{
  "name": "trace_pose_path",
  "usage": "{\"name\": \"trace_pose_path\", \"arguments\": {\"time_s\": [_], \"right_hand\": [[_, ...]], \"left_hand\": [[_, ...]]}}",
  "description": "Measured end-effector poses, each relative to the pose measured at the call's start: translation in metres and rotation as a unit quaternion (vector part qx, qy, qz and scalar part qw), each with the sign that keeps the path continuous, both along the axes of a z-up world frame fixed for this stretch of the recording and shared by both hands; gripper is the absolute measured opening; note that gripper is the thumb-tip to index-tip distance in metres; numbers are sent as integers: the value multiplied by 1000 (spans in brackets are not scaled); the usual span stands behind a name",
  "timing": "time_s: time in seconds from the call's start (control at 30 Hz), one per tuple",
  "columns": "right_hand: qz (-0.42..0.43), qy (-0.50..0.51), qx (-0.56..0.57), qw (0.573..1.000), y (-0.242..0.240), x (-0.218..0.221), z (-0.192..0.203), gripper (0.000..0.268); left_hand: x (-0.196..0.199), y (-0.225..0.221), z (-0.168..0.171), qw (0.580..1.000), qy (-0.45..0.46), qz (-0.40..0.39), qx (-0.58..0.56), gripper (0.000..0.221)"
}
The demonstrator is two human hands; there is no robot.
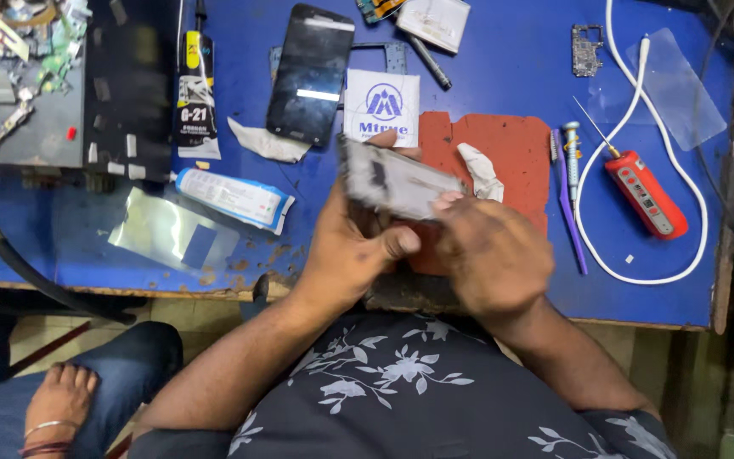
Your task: The person applies adhesive to a smartphone frame, attaches a screen, wipes the device, and secures it with rubber bands. The work occurs at a cluttered repair bench with tools and spare parts visible.
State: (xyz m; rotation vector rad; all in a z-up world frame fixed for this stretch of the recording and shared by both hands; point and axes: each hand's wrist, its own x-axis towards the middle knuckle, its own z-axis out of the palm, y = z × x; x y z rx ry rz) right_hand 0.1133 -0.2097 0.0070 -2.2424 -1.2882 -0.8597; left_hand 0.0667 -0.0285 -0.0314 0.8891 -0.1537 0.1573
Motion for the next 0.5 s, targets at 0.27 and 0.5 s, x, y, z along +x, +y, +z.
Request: {"name": "trace_pose_path", "arguments": {"time_s": [0.27,0.5], "right_hand": [[71,616,413,667,-9,10,-37,16],[93,654,419,623,-7,4,-45,15]], "left_hand": [[13,28,19,990,15,58,130,36],[11,30,32,981,51,98,157,15]]}}
